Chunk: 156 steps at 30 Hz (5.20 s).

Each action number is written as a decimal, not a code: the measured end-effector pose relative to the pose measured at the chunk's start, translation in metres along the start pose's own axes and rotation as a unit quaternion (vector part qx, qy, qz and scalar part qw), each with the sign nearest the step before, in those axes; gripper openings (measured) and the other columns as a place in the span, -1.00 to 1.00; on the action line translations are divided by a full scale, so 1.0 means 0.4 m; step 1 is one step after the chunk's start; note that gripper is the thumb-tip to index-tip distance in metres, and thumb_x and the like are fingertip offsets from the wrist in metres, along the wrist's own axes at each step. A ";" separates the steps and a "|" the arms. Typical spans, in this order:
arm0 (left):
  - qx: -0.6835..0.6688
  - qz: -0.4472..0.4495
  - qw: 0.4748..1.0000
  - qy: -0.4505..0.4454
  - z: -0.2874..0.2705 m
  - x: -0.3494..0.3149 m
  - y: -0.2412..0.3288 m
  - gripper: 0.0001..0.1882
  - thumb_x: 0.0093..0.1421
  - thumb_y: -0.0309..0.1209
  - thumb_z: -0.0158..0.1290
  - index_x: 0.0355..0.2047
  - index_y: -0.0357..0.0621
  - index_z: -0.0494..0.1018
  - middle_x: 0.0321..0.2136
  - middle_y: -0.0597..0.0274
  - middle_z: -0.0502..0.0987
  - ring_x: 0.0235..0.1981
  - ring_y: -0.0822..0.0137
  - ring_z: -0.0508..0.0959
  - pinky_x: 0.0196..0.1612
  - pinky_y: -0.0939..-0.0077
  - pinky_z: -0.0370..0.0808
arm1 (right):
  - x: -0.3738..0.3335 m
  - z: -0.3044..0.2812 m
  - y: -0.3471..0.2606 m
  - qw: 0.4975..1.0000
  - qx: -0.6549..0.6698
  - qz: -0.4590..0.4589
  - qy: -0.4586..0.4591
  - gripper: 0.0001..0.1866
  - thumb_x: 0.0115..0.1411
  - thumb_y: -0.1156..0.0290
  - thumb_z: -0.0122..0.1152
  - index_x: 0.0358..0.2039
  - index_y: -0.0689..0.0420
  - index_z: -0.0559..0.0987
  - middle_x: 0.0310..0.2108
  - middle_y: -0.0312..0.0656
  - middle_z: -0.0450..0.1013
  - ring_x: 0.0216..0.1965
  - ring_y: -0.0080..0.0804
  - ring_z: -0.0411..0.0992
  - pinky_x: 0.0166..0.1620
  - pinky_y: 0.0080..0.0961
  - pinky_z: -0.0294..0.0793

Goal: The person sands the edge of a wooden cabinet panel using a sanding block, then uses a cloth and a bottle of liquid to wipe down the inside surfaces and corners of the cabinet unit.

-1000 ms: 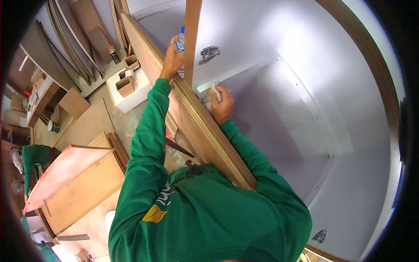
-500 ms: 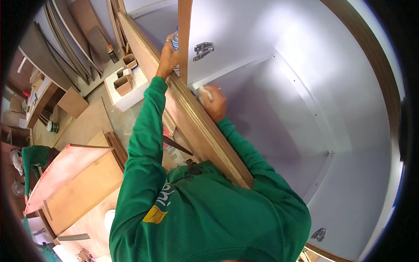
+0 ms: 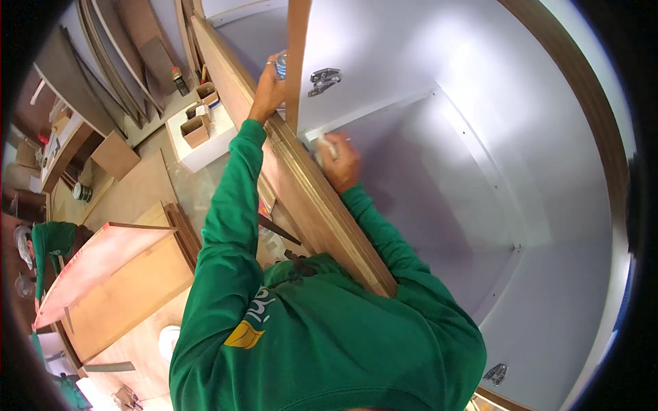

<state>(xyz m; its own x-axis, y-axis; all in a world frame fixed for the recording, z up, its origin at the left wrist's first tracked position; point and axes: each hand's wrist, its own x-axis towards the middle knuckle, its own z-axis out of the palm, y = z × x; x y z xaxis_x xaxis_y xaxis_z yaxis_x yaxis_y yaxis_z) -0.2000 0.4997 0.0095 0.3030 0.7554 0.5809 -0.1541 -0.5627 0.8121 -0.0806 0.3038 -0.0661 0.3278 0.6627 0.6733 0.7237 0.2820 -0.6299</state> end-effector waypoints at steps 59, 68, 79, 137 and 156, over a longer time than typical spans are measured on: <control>-0.040 -0.035 0.998 -0.014 -0.016 0.010 -0.008 -0.42 0.18 -0.48 0.15 0.17 -0.32 0.22 -0.11 0.14 0.51 -0.12 0.40 0.49 -0.03 0.47 0.45 | -0.069 -0.013 0.127 0.996 0.002 0.086 0.001 -0.80 0.17 0.35 0.28 -0.23 0.15 0.57 -0.21 -0.06 0.53 -0.25 -0.04 0.50 -0.17 -0.12 0.46; -0.054 -0.018 0.998 -0.023 -0.019 0.009 -0.013 -0.42 0.17 -0.50 0.20 0.15 -0.31 0.22 -0.12 0.18 0.51 -0.13 0.45 0.50 -0.04 0.50 0.48 | 0.114 -0.017 -0.092 0.975 -0.075 -0.204 -0.050 -0.80 0.02 0.37 0.40 -0.30 -0.01 0.62 -0.32 -0.28 0.54 -0.25 -0.29 0.47 -0.13 -0.25 0.34; -0.001 0.016 0.999 -0.039 -0.011 0.011 -0.022 -0.34 0.13 -0.38 0.28 0.16 -0.32 0.25 -0.10 0.13 0.54 -0.11 0.42 0.51 0.00 0.49 0.46 | 0.156 -0.040 -0.076 0.953 -0.152 -0.234 -0.113 -0.88 0.01 0.37 0.34 -0.37 -0.07 0.66 -0.35 -0.37 0.54 -0.23 -0.31 0.42 -0.15 -0.25 0.30; -0.020 -0.024 0.998 -0.058 -0.036 0.020 -0.074 -0.39 0.08 -0.33 0.30 0.06 -0.36 0.32 -0.23 -0.07 0.58 -0.21 0.24 0.60 -0.09 0.36 0.50 | 0.124 -0.015 -0.162 0.971 -0.106 0.083 -0.198 -0.65 0.23 0.18 0.16 -0.15 0.19 0.65 -0.21 0.03 0.54 -0.19 0.02 0.51 -0.11 -0.23 0.46; 0.006 -0.006 0.994 -0.105 -0.032 0.016 -0.081 -0.31 0.06 -0.28 0.31 0.13 -0.34 0.30 -0.19 -0.16 0.59 -0.15 0.05 0.62 -0.07 0.28 0.50 | 0.074 0.071 -0.226 0.942 -0.195 0.265 -0.070 -0.62 0.17 0.07 0.15 -0.18 0.07 0.67 -0.22 -0.01 0.60 -0.14 -0.02 0.54 -0.04 -0.08 0.44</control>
<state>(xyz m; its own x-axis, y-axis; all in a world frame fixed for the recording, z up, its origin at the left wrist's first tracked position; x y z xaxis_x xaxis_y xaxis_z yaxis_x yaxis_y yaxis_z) -0.2051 0.5272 -0.0124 0.4940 0.6767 0.5459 -0.1389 -0.5584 0.8179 -0.1538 0.3176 -0.0001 0.6428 0.7308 0.2295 0.6574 -0.3725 -0.6551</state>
